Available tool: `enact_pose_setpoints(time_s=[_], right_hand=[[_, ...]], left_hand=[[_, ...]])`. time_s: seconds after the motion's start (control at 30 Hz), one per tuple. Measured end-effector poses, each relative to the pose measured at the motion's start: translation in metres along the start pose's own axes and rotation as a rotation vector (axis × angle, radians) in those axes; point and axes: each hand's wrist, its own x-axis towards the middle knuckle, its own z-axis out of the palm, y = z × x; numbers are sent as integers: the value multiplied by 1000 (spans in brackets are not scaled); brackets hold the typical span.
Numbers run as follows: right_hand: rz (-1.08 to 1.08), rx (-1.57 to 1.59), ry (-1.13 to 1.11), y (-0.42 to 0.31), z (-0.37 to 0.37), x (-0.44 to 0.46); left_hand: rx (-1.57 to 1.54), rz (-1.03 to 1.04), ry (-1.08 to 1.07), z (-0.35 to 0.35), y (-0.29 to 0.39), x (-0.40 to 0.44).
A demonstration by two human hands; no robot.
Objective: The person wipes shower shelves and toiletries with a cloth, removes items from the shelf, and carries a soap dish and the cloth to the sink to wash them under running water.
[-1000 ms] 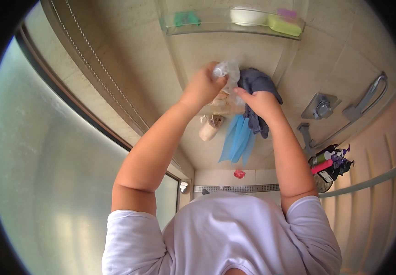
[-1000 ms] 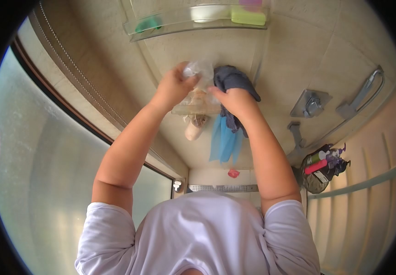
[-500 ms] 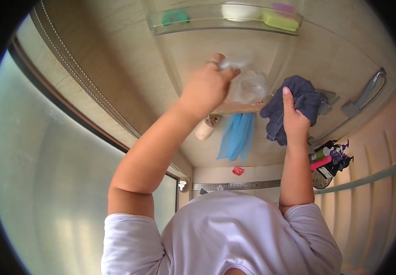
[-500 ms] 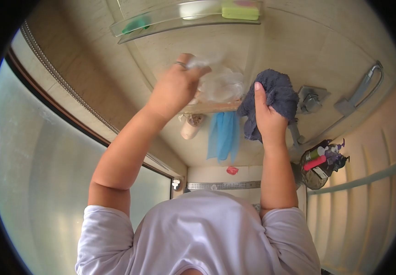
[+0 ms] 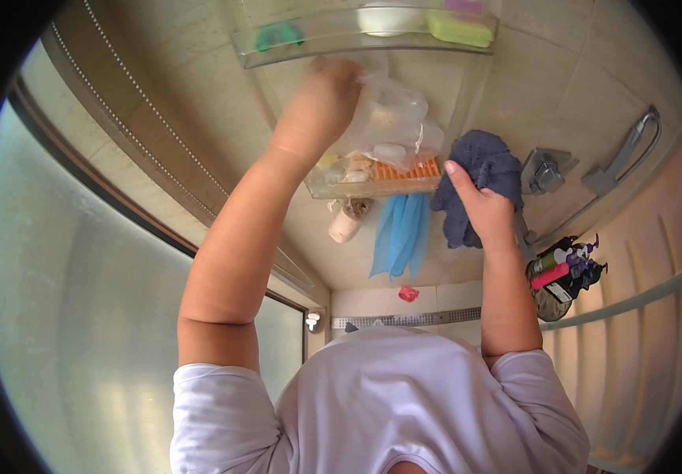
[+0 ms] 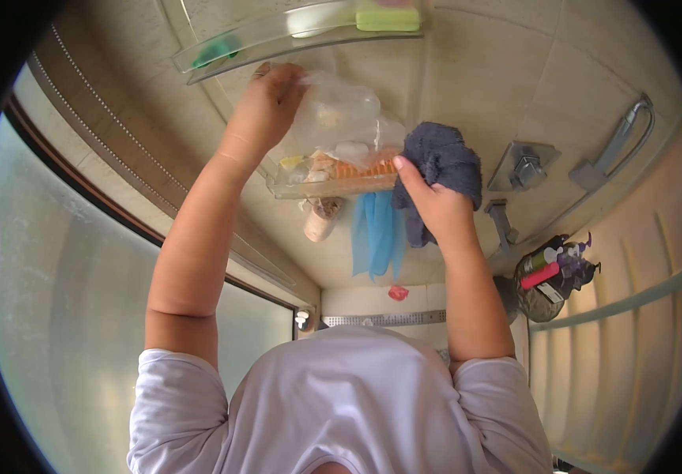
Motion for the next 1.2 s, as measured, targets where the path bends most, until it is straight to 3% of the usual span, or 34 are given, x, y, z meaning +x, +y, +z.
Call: enact_pose_setpoints(time_s=[0.1,0.2,0.33,0.43,0.47,0.57,0.67,0.77,0.87,0.97,1.07,1.2], right_hand=[[47,76,-97,4,10,0],[161,295,-165,3,27,-5],[364,772,-92,-3,44,2],[310,711,-22,-7,43,5],[288,742,-62,-10,42,7],[280,728,-127,-21,36,11],[375,761,-108,-18,31,11],[400,881,-58,-19,29,3],[367,896,48,-22,24,-4],[329,763,94,-17,11,-3],[325,719,123,-13,-11,-1],[338,690,188,0,-29,-4]], left_hand=[[-96,-70,65,-3,-3,-1],[-382,-326,-57,-9,10,-6],[-553,-340,-232,2,22,-18],[-313,-170,-182,-2,32,-17],[-450,-258,-264,-7,38,-14],[-376,-220,-344,-7,49,-12],[-248,31,-224,-1,65,-11],[-501,-113,-437,-7,78,-5],[-704,-36,-470,11,77,-7],[-929,-205,-335,17,69,1],[-170,9,-282,43,21,4],[342,233,-402,60,11,-19]])
